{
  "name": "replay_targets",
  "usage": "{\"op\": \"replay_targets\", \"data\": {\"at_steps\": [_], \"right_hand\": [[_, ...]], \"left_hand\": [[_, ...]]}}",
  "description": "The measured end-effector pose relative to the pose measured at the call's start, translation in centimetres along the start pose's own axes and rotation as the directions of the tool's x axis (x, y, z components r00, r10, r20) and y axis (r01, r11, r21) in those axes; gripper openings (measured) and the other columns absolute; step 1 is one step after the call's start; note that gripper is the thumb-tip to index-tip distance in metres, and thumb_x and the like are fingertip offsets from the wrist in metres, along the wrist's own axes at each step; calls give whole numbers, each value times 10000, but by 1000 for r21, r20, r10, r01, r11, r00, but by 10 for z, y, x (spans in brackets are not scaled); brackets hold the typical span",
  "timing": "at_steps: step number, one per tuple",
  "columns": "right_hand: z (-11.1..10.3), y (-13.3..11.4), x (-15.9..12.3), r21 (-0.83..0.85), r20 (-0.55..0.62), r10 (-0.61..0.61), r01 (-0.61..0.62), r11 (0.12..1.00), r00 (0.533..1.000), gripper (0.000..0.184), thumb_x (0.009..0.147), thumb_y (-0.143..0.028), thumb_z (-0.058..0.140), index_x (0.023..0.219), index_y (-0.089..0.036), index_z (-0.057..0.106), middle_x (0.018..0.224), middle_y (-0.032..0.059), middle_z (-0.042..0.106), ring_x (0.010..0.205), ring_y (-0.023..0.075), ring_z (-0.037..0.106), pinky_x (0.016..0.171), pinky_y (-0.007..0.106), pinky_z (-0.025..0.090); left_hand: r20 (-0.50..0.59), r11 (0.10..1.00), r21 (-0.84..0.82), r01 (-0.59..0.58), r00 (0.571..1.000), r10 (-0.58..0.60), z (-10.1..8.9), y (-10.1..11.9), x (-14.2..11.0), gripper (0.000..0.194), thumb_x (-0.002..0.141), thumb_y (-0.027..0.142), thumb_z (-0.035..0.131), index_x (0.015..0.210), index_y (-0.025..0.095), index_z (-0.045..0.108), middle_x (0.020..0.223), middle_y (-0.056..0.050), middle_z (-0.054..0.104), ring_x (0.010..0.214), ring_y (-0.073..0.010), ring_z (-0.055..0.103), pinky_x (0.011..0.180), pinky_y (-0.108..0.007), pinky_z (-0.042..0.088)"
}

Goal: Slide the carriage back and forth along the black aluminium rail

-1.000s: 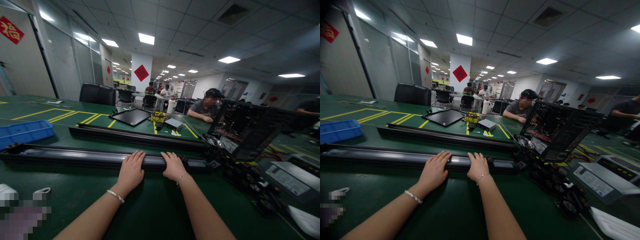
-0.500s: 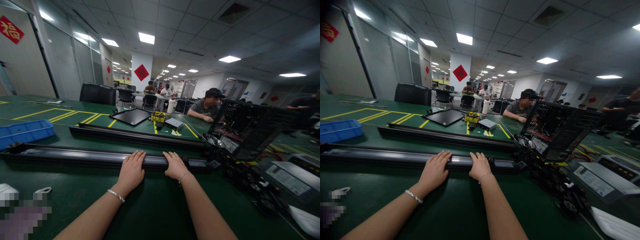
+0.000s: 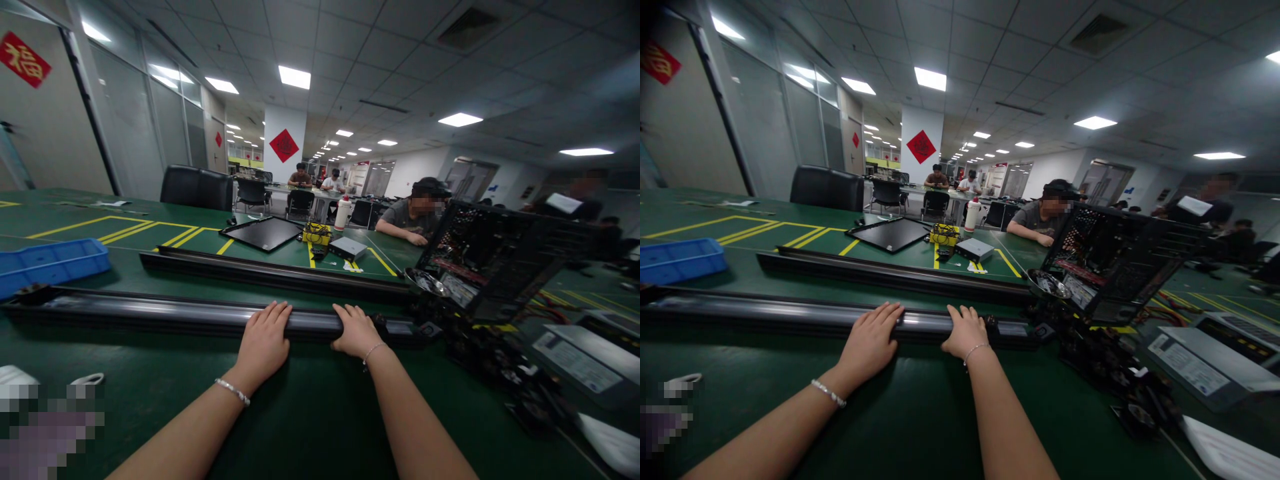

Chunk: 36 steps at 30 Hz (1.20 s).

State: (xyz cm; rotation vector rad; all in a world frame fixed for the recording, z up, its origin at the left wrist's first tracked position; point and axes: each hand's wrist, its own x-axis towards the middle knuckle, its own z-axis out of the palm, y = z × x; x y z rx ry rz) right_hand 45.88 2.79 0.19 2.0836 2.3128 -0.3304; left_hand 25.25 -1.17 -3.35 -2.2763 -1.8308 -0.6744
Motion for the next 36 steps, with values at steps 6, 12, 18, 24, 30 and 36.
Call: {"op": "replay_targets", "data": {"at_steps": [6, 12, 18, 24, 30, 36], "right_hand": [[-2, 4, 0, -11, -2, 20, -20, 1000, 1000, 994, 554, -446, 723, 1414, -288, 250, 1482, 82, 233, 1361, 301, 148, 1071, 469, 168], [1, 4, 1, -9, -7, 23, -23, 1000, 1000, 993, 544, -443, 728, 1408, -287, 263, 1480, 83, 237, 1360, 300, 147, 1069, 477, 165], [1, 4, 1, -7, -14, 20, -20, 1000, 1000, 983, 547, -440, 725, 1405, -287, 269, 1478, 81, 240, 1359, 299, 148, 1067, 479, 168], [-2, 7, 1, -4, -1, 17, -17, 1000, 1000, 994, 542, -428, 731, 1408, -281, 267, 1475, 79, 250, 1358, 297, 158, 1075, 466, 173], [-2, 12, 3, -6, 6, 30, -30, 1000, 1000, 1012, 536, -434, 739, 1413, -266, 261, 1469, 98, 255, 1361, 302, 155, 1072, 444, 190], [-3, 12, 3, 4, 17, 31, -31, 1000, 999, 1023, 536, -406, 746, 1419, -248, 255, 1477, 104, 243, 1362, 303, 156, 1077, 431, 190]], "left_hand": [[3, 1000, 9, 2, 1000, -2, 0, -1, 0, 580, 710, 155, 449, 1287, 201, 477, 1377, -29, 469, 1295, -208, 365, 1059, -396, 279], [1, 1000, 11, -1, 1000, 1, 0, -1, -1, 590, 698, 153, 461, 1286, 204, 476, 1375, -32, 472, 1296, -208, 364, 1058, -388, 282], [-2, 1000, 6, -3, 1000, 3, -1, 0, -1, 587, 698, 149, 463, 1284, 199, 479, 1368, -37, 479, 1288, -213, 376, 1052, -395, 291], [-2, 1000, 7, -2, 1000, 2, 1, -1, -1, 583, 702, 152, 462, 1283, 209, 479, 1373, -31, 473, 1293, -211, 369, 1051, -396, 293], [10, 1000, 1, -1, 1000, 1, -1, -1, -1, 583, 708, 155, 462, 1288, 212, 472, 1377, -33, 469, 1295, -212, 365, 1055, -399, 287], [4, 1000, 2, -2, 1000, 2, 0, -1, 0, 587, 706, 152, 455, 1291, 205, 472, 1374, -30, 472, 1295, -209, 365, 1053, -397, 289]]}}
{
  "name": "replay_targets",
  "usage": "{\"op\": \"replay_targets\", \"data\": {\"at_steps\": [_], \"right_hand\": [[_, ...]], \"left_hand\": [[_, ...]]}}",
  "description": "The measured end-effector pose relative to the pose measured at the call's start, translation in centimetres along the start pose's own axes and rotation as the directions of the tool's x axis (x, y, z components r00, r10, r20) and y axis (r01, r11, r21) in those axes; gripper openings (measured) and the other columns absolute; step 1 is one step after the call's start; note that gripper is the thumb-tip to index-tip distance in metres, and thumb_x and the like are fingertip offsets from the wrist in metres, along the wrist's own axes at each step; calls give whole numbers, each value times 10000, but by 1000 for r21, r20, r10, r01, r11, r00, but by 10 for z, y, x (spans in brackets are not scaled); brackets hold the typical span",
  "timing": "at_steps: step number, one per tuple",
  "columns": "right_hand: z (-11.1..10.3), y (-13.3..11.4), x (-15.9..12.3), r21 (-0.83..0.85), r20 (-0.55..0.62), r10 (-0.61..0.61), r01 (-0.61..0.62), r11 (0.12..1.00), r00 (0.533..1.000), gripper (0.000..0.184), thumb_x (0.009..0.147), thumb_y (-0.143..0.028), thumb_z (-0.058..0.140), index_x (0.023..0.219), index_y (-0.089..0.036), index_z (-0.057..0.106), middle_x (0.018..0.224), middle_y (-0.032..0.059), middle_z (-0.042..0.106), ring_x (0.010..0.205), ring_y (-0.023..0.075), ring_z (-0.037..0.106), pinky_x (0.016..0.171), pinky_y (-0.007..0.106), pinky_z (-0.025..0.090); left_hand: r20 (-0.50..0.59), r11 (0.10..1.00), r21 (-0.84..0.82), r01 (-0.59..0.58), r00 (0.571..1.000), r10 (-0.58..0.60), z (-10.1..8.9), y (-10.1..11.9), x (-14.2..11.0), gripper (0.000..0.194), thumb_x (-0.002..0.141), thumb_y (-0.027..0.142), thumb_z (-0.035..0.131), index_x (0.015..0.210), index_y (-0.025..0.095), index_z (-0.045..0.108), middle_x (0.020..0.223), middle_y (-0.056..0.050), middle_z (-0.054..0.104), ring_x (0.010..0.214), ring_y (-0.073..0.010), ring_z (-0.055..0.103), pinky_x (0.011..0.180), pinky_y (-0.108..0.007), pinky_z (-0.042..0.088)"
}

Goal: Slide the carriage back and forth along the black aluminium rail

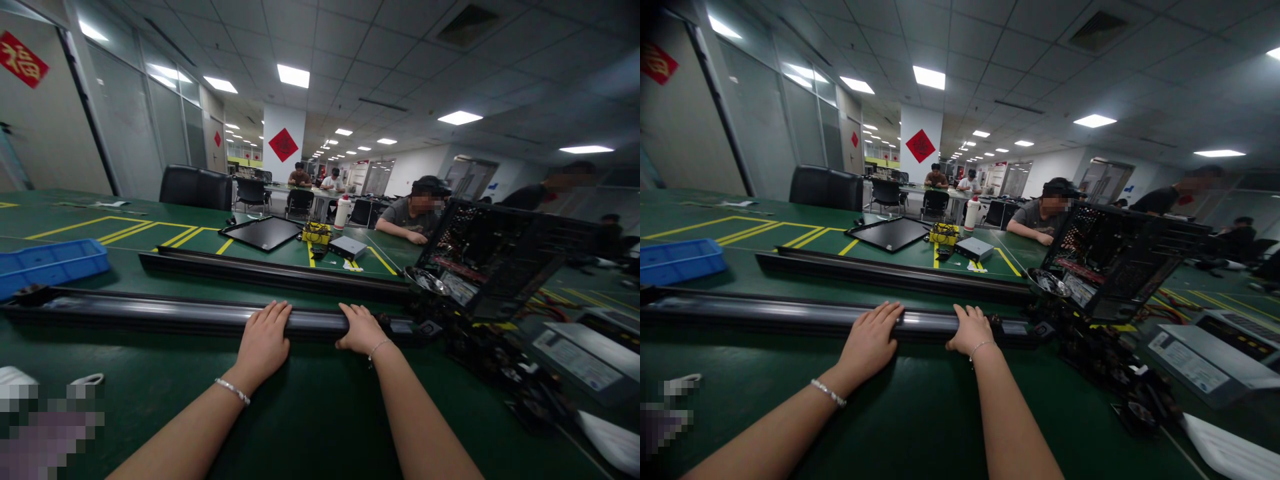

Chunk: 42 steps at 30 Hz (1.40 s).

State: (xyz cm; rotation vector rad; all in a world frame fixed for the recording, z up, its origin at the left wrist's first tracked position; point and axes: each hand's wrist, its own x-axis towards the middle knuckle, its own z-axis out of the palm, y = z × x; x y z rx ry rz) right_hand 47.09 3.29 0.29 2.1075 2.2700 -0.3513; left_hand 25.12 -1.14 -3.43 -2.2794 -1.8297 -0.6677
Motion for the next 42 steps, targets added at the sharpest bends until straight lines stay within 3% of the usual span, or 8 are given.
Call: {"op": "replay_targets", "data": {"at_steps": [26, 32, 42], "right_hand": [[-1, 5, 4, 7, 10, 22, -22, 1000, 1000, 1046, 511, -433, 761, 1414, -234, 272, 1470, 103, 257, 1363, 291, 159, 1080, 386, 205], [-3, 15, 2, -37, 7, 95, -94, 995, 995, 1089, 463, -530, 750, 1408, -276, 272, 1462, 100, 258, 1354, 332, 157, 1065, 465, 192], [-1, 20, 5, -56, 5, 95, -95, 994, 995, 1078, 453, -568, 734, 1393, -297, 283, 1446, 89, 277, 1342, 331, 173, 1051, 474, 194]], "left_hand": [[2, 1000, -1, 4, 1000, -4, 0, 1, 0, 589, 705, 142, 445, 1289, 211, 473, 1385, -24, 459, 1300, -198, 358, 1062, -385, 270], [-3, 1000, 0, 1, 1000, -1, -1, 2, 0, 578, 704, 148, 452, 1279, 197, 483, 1378, -35, 468, 1290, -206, 371, 1055, -390, 282], [-4, 1000, 13, 7, 1000, -7, 2, 1, 1, 580, 708, 154, 451, 1285, 197, 477, 1370, -29, 477, 1294, -208, 363, 1055, -400, 281]]}}
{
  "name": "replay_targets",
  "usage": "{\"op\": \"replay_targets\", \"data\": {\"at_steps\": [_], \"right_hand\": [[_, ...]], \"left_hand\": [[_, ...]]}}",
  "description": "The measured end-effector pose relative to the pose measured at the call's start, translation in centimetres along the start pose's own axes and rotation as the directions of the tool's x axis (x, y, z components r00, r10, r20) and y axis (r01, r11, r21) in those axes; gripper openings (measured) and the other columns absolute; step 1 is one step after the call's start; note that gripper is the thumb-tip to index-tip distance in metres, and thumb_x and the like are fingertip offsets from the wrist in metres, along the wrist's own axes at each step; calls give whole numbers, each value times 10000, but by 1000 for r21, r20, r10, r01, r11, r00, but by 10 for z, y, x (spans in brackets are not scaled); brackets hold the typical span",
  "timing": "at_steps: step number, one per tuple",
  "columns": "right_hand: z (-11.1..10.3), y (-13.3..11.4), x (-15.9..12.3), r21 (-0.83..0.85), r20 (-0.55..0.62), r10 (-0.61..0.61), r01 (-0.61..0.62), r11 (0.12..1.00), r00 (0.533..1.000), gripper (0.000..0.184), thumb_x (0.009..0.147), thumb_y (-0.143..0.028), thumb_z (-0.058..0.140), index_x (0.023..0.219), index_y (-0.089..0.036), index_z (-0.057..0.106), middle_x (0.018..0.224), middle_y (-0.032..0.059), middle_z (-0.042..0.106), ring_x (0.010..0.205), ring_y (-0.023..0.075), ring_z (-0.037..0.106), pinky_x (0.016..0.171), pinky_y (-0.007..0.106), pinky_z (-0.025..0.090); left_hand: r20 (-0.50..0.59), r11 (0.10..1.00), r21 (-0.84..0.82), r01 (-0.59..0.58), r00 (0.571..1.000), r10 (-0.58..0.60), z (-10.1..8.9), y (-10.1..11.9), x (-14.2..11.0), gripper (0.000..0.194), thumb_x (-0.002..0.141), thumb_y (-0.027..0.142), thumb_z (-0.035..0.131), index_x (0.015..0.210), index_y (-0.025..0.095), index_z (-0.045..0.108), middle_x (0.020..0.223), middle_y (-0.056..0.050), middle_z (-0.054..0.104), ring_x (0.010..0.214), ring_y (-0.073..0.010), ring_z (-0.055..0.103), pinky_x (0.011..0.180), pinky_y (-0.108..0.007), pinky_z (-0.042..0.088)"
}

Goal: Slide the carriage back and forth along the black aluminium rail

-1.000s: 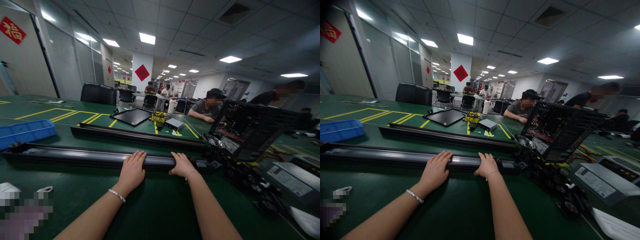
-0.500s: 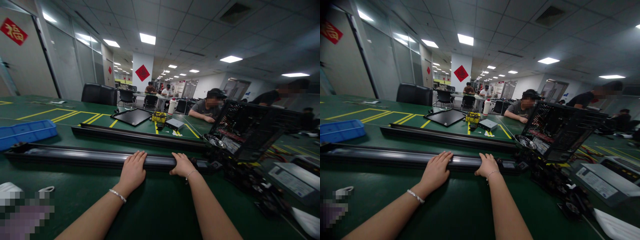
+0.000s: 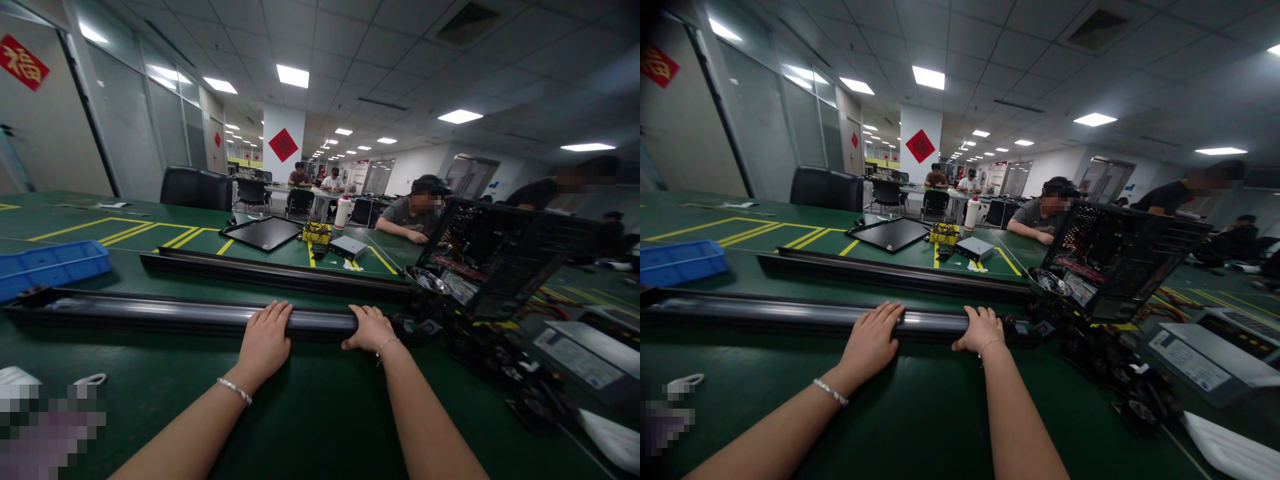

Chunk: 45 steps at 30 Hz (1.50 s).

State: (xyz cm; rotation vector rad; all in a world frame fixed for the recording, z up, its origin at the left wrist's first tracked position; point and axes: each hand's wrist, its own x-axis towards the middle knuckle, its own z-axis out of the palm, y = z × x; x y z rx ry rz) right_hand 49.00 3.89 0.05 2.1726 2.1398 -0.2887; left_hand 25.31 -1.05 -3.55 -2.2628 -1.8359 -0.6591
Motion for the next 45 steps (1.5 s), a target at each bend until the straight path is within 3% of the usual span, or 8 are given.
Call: {"op": "replay_targets", "data": {"at_steps": [13, 33, 36, 45], "right_hand": [[-2, -1, -1, 12, 15, 1, -1, 1000, 1000, 1075, 459, -562, 730, 1397, -305, 272, 1447, 82, 267, 1345, 328, 158, 1058, 482, 175], [-3, 31, 8, 79, 38, -21, 18, 997, 999, 1153, 442, -578, 739, 1423, -228, 245, 1473, 113, 230, 1358, 318, 148, 1077, 412, 199], [-5, 36, 7, 59, 42, 18, -20, 998, 999, 1153, 436, -593, 735, 1421, -240, 249, 1479, 110, 213, 1361, 331, 126, 1078, 436, 186], [-7, 35, 5, 43, 41, 24, -25, 999, 999, 1136, 441, -586, 736, 1415, -247, 261, 1470, 104, 236, 1353, 324, 151, 1071, 437, 199]], "left_hand": [[-2, 1000, -11, 3, 1000, -3, 2, -2, 0, 575, 717, 160, 453, 1290, 205, 473, 1378, -27, 468, 1297, -208, 359, 1056, -397, 279], [12, 1000, -11, 8, 1000, -8, 0, 0, 0, 585, 709, 151, 463, 1290, 216, 472, 1376, -31, 470, 1297, -217, 360, 1059, -408, 276], [22, 1000, -13, 11, 1000, -11, 0, 0, 0, 584, 712, 155, 462, 1292, 218, 470, 1377, -29, 469, 1299, -215, 358, 1061, -407, 275], [12, 1000, -7, 3, 1000, -3, -1, 0, 0, 574, 719, 158, 451, 1290, 215, 470, 1373, -32, 474, 1297, -215, 362, 1059, -406, 276]]}}
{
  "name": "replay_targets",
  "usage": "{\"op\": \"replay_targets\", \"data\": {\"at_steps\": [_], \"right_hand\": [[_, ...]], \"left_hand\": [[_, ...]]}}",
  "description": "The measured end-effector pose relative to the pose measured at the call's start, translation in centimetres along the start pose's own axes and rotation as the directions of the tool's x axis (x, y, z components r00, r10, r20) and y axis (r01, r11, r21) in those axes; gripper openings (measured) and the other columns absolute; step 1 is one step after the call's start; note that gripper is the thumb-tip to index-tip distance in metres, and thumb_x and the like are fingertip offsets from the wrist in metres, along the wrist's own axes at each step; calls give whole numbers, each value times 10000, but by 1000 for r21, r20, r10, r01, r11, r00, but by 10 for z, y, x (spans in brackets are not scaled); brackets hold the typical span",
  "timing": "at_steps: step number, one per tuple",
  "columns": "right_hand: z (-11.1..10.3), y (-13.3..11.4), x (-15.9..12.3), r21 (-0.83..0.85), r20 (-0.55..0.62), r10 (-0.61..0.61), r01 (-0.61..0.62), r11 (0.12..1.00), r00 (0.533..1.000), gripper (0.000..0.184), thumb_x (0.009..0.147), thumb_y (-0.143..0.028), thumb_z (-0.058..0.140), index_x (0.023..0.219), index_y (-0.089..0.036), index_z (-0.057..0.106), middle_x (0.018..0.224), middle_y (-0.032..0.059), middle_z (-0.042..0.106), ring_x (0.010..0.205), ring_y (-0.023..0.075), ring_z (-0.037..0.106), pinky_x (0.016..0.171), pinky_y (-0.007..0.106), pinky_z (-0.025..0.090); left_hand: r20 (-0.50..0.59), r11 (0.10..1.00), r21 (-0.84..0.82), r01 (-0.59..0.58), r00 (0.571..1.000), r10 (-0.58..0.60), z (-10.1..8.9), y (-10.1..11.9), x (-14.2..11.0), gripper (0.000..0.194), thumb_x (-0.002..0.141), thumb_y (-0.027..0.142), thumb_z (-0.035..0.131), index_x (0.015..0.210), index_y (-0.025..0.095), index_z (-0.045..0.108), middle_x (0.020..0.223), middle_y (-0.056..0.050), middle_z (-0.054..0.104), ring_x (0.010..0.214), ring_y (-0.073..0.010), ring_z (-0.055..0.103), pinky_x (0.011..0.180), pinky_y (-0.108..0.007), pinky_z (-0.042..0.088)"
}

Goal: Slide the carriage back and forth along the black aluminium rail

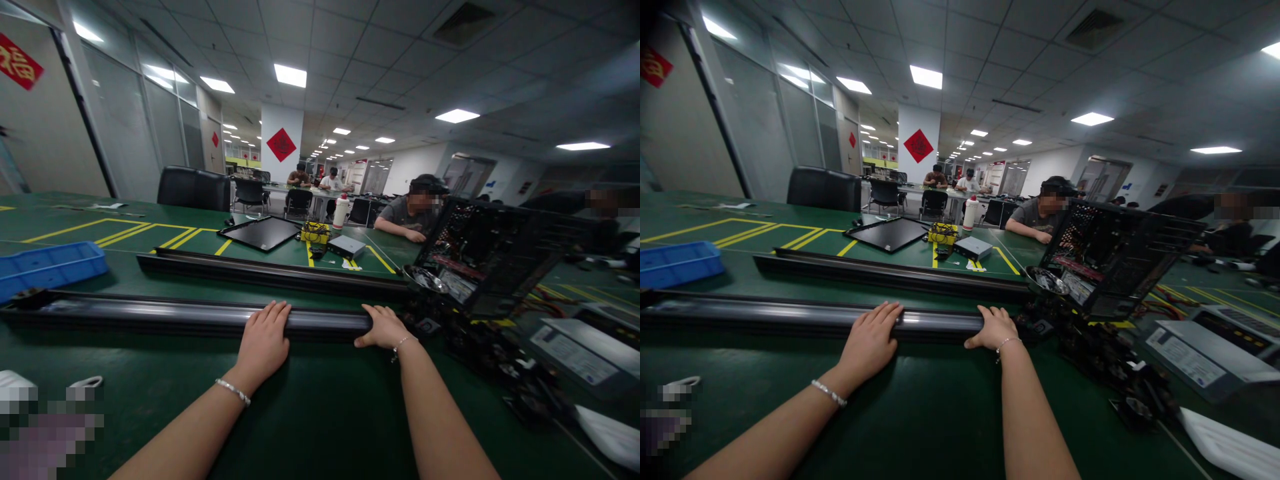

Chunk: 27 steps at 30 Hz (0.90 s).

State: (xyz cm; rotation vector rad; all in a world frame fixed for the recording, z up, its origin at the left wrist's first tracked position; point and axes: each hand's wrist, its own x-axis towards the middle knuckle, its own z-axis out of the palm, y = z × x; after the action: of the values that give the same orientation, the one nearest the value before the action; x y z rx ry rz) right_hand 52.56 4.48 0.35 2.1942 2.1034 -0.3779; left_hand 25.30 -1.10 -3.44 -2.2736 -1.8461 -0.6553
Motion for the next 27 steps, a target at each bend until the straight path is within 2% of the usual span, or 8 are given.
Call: {"op": "replay_targets", "data": {"at_steps": [5, 10, 16, 19, 22, 24, 27], "right_hand": [[0, 5, 2, 28, -5, -18, 18, 999, 1000, 1111, 455, -603, 723, 1410, -253, 277, 1470, 100, 240, 1354, 332, 146, 1068, 443, 200], [-4, 9, -1, 93, 22, -69, 66, 993, 997, 1006, 583, -708, 582, 1415, -229, 283, 1479, 114, 236, 1365, 322, 127, 1073, 440, 195], [-8, 6, -5, 129, 24, -53, 50, 990, 998, 916, 683, -745, 435, 1412, -209, 297, 1487, 105, 232, 1373, 303, 120, 1083, 434, 187], [-8, 5, -5, 116, 1, -12, 12, 993, 1000, 859, 726, -713, 403, 1408, -199, 310, 1483, 100, 250, 1372, 285, 141, 1087, 415, 184], [-5, 9, -4, 66, -76, 96, -91, 994, 992, 750, 778, -653, 359, 1379, -204, 370, 1457, 90, 311, 1358, 268, 195, 1078, 402, 207], [-3, 12, -3, 45, -128, 148, -144, 989, 981, 716, 783, -639, 350, 1358, -217, 402, 1442, 79, 339, 1346, 265, 225, 1065, 409, 230], [0, 16, -1, 46, -149, 163, -158, 986, 975, 713, 761, -639, 374, 1344, -230, 421, 1435, 69, 349, 1336, 262, 247, 1055, 415, 248]], "left_hand": [[-6, 1000, 5, -4, 1000, 4, 0, 0, -1, 578, 712, 154, 453, 1289, 202, 471, 1373, -38, 473, 1296, -213, 362, 1058, -400, 275], [-30, 1000, 14, -11, 999, 12, 2, 0, -1, 578, 702, 161, 459, 1278, 196, 482, 1369, -39, 478, 1288, -217, 371, 1054, -399, 278], [-17, 1000, 15, -5, 1000, 5, 1, 0, -1, 584, 703, 163, 459, 1285, 201, 472, 1369, -39, 478, 1292, -216, 366, 1052, -398, 280], [-6, 1000, 13, -5, 1000, 5, 0, 0, -1, 581, 708, 167, 459, 1287, 209, 470, 1371, -38, 475, 1295, -216, 361, 1060, -398, 267], [-5, 1000, 12, -6, 1000, 6, 0, 0, -1, 577, 711, 166, 454, 1286, 209, 472, 1374, -38, 472, 1296, -214, 358, 1059, -396, 267], [-6, 1000, 10, -5, 1000, 5, 0, 1, 0, 575, 713, 166, 454, 1286, 207, 473, 1371, -38, 475, 1297, -215, 356, 1056, -397, 271], [-10, 1000, 5, -5, 1000, 5, 1, 0, 0, 580, 713, 162, 460, 1290, 212, 468, 1373, -34, 473, 1301, -213, 350, 1057, -394, 272]]}}
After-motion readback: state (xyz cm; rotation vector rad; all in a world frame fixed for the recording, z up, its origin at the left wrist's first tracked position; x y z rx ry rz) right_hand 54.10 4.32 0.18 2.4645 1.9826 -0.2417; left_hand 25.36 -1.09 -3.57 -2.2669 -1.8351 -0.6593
